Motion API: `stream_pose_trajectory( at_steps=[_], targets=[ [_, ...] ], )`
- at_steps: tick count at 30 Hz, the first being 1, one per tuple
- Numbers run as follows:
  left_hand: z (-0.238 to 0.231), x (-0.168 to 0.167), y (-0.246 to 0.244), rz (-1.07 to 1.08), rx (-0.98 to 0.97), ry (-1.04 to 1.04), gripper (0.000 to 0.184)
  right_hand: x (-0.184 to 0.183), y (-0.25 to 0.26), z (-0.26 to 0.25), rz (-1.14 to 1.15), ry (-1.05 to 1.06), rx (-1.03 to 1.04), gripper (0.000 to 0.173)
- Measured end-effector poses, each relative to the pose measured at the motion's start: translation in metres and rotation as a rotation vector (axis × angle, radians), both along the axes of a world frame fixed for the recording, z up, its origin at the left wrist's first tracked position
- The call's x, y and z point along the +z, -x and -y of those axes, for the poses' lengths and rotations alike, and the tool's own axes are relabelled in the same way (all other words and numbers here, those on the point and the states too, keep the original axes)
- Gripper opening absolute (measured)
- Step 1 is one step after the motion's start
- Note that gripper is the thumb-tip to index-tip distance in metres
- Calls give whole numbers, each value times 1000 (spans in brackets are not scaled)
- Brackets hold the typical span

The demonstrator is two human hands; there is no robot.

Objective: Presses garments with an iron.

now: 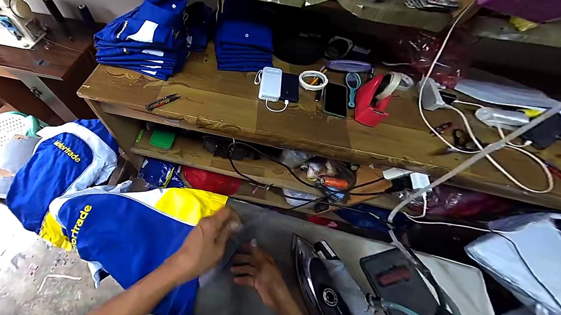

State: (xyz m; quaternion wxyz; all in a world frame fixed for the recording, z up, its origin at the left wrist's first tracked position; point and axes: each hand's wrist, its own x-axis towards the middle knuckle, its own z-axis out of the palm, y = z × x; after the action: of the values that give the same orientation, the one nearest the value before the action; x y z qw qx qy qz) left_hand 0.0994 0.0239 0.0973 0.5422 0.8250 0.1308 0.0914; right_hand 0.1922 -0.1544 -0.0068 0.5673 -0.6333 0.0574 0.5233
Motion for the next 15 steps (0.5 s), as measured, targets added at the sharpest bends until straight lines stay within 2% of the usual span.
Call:
stream_pose_trajectory(
  at_steps=[2, 5, 7, 10, 12, 15],
  targets=[
    [-31, 17, -22, 57, 110, 83, 24, 1, 7, 4, -9, -9, 28, 48],
    [-82, 48, -64, 81, 232, 41, 22, -9, 15, 18, 26, -36, 52, 39],
    [-109, 78, -94, 104, 242, -59, 25, -15, 20, 28, 19, -42, 55, 38],
    [-144, 120, -140, 256, 198, -291, 25, -21, 24, 35, 15, -41, 36, 35],
    [-165, 127, -163, 288, 155, -438, 21, -21, 26, 36, 22, -40, 28, 33],
    [-178, 117, -166, 137, 161, -596, 25, -20, 25, 28, 84, -35, 32, 27]
  ],
)
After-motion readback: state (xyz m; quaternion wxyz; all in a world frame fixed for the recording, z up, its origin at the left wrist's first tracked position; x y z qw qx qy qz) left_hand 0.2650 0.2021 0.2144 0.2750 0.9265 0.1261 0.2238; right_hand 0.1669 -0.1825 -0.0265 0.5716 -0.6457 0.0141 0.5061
